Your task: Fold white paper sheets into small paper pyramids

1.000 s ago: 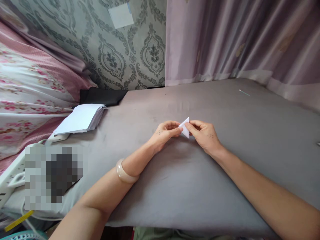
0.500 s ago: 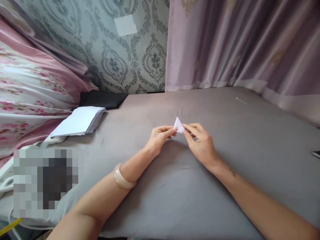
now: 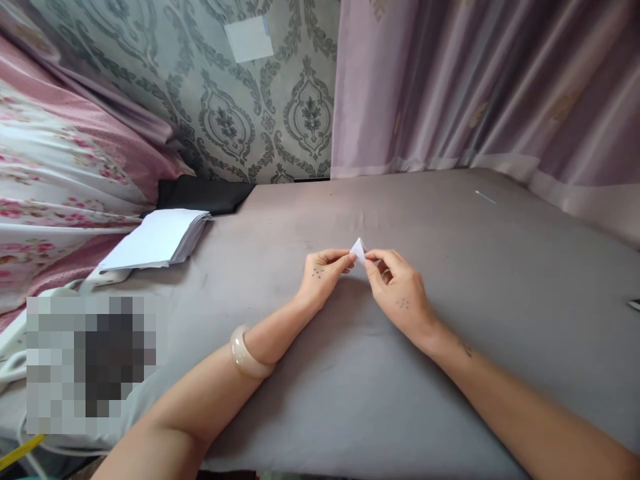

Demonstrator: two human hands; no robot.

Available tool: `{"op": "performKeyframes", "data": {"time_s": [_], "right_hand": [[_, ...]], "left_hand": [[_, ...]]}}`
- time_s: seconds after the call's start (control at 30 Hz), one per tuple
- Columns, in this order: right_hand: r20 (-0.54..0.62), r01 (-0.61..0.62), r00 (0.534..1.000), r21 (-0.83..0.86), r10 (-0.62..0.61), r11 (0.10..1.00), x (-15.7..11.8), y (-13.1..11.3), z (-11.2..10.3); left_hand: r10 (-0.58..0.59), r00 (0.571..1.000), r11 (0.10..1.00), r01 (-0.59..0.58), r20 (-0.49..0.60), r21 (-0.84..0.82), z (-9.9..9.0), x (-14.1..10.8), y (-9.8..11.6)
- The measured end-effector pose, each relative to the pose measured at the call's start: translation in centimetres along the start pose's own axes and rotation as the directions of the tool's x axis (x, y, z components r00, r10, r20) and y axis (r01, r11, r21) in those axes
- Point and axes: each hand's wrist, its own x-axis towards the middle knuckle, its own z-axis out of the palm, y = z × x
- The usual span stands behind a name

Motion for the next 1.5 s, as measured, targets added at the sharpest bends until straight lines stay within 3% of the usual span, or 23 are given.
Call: {"op": "performKeyframes", "data": {"time_s": [0.13,0.23,0.33,0.43,0.5,0.67,0.8,0.9,1.0,1.07,1.27,1.37,1.5], "right_hand": [[0.104,-0.259,0.964,0.187,0.243,0.948,0.8,0.6,-0.3],[0.216,-0.358,0.93,0.335,0.298,0.872,1.3,1.2,-0.6],[0.363,-0.469,0.873,0.438,0.326,0.767,2.1,1.8,-1.4],[0.538,-0.521,0.806,0.447,0.247,0.727,2.8,2.2,-2.5],[0.612,-0.519,0.768,0.42,0.189,0.745,3.1,2.4,-3.1],[0.678,-0.495,0.724,0.38,0.129,0.782,3.3,2.9,-3.8],[0.735,-0.508,0.675,0.391,0.073,0.767,3.3,3.2,-3.8],[0.775,-0.489,0.632,0.398,0.001,0.776,3.3,3.3,-4.0],[0.796,-0.455,0.605,0.373,-0.026,0.808,3.4,3.2,-4.4],[0.792,-0.434,0.61,0.345,-0.01,0.832,3.5,3.0,-4.6],[0.732,-0.323,0.677,0.198,0.079,0.926,3.7,2.8,-4.6],[0.614,-0.31,0.78,0.215,0.119,0.926,3.4,2.7,-3.6],[0.337,-0.244,0.932,0.323,0.13,0.914,2.8,2.1,-2.0]], "left_hand": [[0.041,0.999,0.996,-0.042,0.017,0.085,0.3,-0.3,0.0],[0.07,0.996,0.993,-0.075,0.061,0.087,0.4,-0.5,0.2],[0.037,0.982,0.999,-0.032,0.187,-0.027,0.1,-0.5,0.8],[-0.098,0.925,0.971,0.17,0.368,-0.169,-0.3,-0.2,1.2],[-0.16,0.881,0.951,0.258,0.445,-0.169,-0.6,0.0,1.2],[-0.173,0.855,0.971,0.232,0.489,-0.063,-1.1,0.1,1.3],[-0.2,0.823,0.951,0.294,0.532,-0.098,-1.4,0.0,1.7],[-0.216,0.745,0.925,0.364,0.631,-0.112,-1.6,-0.1,2.0],[-0.268,0.652,0.935,0.353,0.709,0.028,-1.8,-0.1,2.1],[-0.288,0.664,0.944,0.319,0.69,0.088,-2.0,0.0,2.1],[-0.172,0.832,0.981,0.094,0.527,0.172,-2.2,0.9,1.3],[-0.058,0.889,0.994,0.01,0.455,0.108,-2.0,1.1,0.7],[0.106,0.932,0.994,-0.09,0.347,-0.062,-1.3,1.1,0.3]]}}
